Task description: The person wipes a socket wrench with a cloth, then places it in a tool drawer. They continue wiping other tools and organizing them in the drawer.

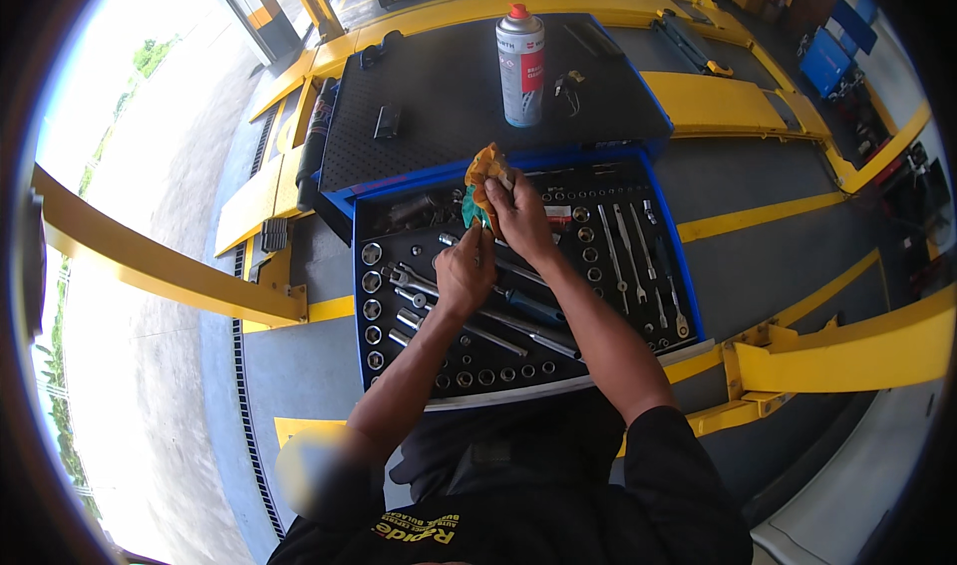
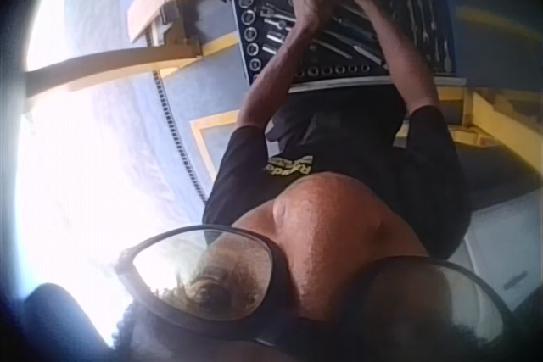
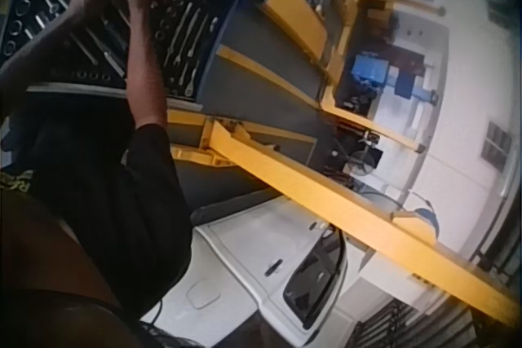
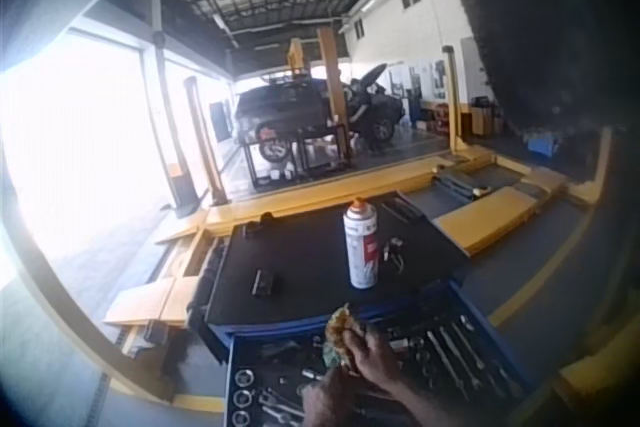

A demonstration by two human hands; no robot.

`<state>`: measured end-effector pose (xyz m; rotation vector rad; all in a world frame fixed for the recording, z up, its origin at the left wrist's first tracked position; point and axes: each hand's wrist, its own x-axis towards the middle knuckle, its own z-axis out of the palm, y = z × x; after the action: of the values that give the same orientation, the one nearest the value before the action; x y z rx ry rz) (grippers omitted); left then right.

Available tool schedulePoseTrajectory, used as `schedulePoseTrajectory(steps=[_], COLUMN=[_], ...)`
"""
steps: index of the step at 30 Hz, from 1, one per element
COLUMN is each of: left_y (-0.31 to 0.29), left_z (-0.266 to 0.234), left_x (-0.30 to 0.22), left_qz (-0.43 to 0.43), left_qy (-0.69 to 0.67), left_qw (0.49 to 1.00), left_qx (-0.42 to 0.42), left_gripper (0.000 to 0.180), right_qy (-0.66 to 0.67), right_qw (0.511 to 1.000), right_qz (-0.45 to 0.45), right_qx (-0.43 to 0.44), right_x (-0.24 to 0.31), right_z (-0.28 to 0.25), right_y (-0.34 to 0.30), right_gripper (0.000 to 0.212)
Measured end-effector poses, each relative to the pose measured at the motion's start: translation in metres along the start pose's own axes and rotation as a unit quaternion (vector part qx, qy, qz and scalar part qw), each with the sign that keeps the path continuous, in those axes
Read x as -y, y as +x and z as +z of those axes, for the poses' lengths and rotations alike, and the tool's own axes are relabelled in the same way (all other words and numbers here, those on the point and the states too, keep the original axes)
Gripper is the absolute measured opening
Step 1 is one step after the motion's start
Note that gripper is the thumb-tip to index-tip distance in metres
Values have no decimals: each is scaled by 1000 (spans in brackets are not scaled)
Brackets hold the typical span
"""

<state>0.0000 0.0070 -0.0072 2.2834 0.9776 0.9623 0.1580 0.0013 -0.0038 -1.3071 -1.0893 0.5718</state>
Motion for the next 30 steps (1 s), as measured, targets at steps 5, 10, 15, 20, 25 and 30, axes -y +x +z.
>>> schedulePoseTrajectory(steps=[5,10,15,20,25,30], left_y=[0,-2,-3,3,1,-2], left_z=[2,2,2,-1,4,5], left_x=[23,8,0,0,16,2], left_qz=[13,10,11,-35,-13,20], left_qy=[-12,-25,-22,-23,0,9], left_qw=[998,999,1000,999,999,1000], left_qx=[-53,-19,-1,-15,-50,-20], left_gripper=[11,11,9,12,16,13], right_qy=[3,12,27,27,-2,-78], right_qw=[996,1000,995,998,999,996], right_qz=[-47,-22,-10,-41,0,35], right_qx=[72,3,-92,-26,33,-32], right_x=[22,11,-3,-10,8,0], right_z=[18,14,12,15,21,2], right_y=[-11,-7,0,-4,-10,1], right_gripper=[60,36,26,35,40,31])
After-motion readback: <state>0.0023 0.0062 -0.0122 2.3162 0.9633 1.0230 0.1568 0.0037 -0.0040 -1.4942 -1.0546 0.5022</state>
